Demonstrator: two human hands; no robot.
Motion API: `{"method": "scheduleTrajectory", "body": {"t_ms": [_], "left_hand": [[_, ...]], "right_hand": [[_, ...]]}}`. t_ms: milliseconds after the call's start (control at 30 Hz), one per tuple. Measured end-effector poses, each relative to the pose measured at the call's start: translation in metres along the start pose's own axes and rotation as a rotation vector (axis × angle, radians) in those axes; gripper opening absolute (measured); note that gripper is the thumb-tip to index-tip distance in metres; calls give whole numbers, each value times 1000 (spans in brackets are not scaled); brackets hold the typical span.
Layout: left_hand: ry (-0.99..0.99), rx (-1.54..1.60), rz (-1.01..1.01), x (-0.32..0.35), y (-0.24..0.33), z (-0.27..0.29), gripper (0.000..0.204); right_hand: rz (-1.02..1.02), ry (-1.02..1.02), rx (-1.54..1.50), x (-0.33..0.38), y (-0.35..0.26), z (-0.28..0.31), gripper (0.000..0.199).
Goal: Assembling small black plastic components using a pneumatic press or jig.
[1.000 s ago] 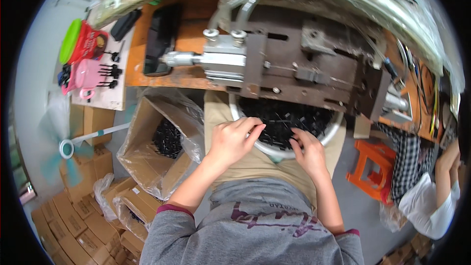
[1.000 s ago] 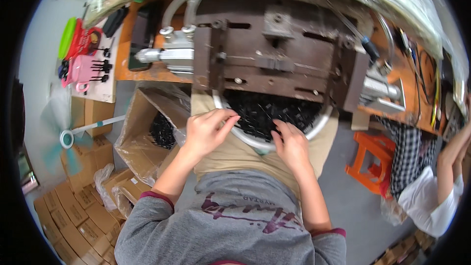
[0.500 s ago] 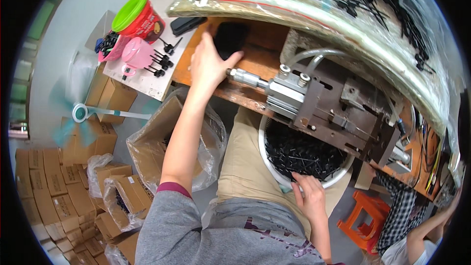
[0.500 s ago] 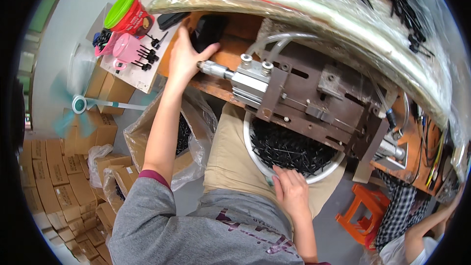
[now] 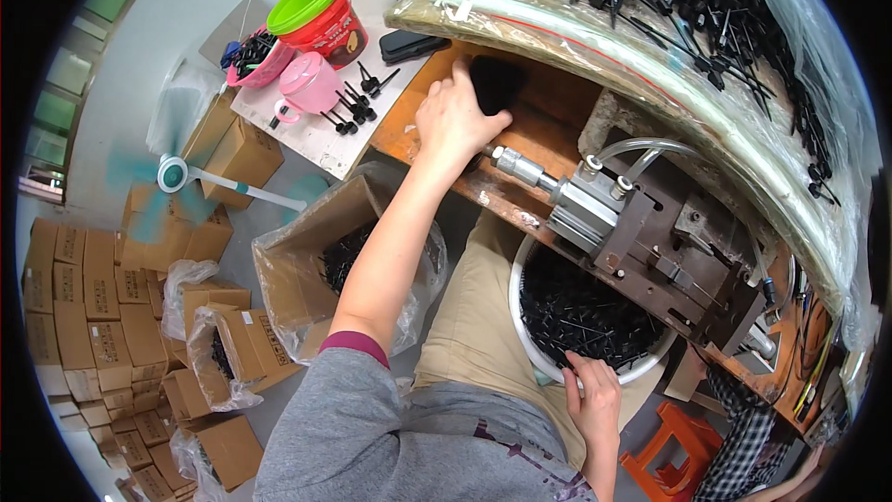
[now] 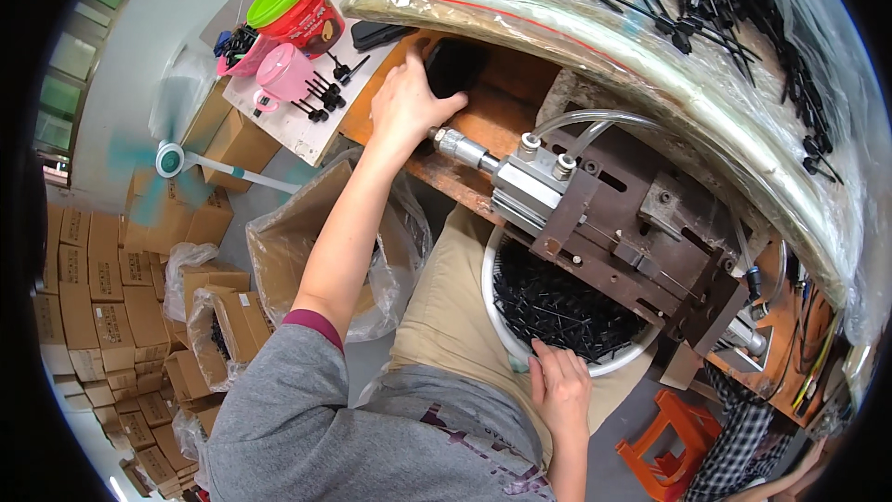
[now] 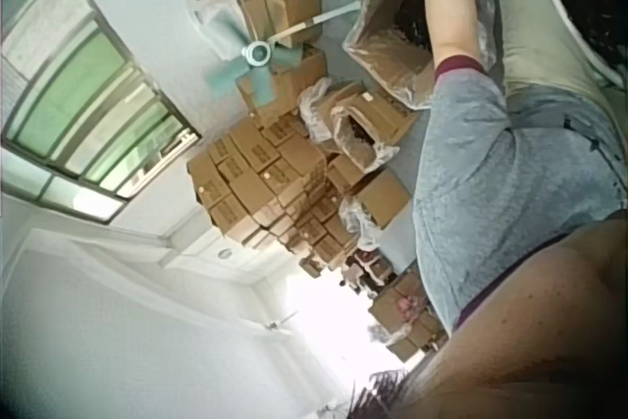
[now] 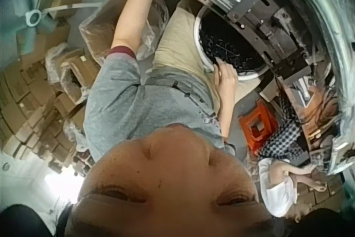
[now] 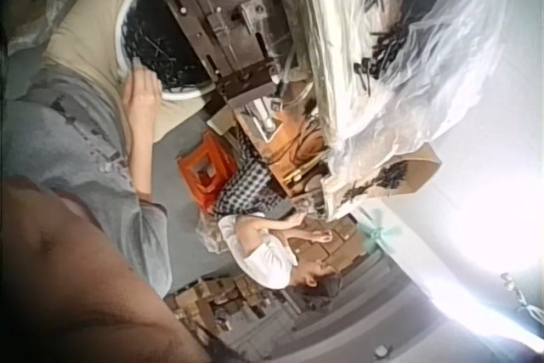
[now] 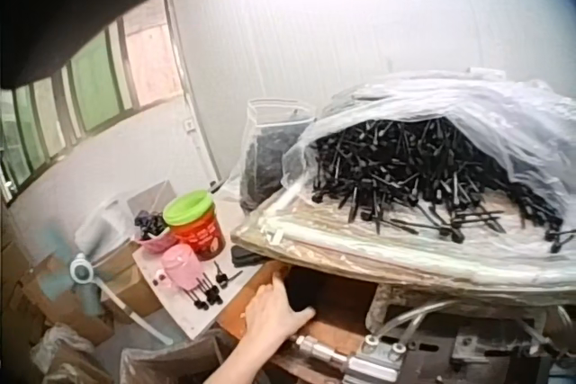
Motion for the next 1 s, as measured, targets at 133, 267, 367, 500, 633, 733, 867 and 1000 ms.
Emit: {"method": "scheduleTrajectory", "body": {"t_ms": [133,267,367,500,633,733,867,1000], "left_hand": [[-34,166,23,9,-15,6,90],[368,607,-103,46,-22,28,54],[386,766,-238,88,-4,50,23],[167,833,-661,137,43,79,27],[-42,688,-1259,152,87,105,24],[-155,775,-1453,159,109,133,27],[431,1062,-1303,180,151,116,12],[689,739,-1381,166,150,126,10]], "right_hand": [[13,-32,8,4,1,-2,25],[20,-70,-28,3,-1,1,25],[20,-78,-53,1,-2,-1,26],[79,-91,-45,-4,-3,-3,26],[63,-95,-64,-4,-1,-3,34],[111,-81,-75,-15,-19,21,33],[102,-62,-88,3,-4,-10,23],[85,-51,-298,-1,-12,-1,22]]}}
Point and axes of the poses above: each hand's wrist, its own x-axis away from the middle knuckle, its own z-axis out of the back of the hand, y = z × x, the point moved 1 cm from there along -x, towards the middle knuckle, and after that the axes turned 7 degrees about -y, right-handed, at the moved point
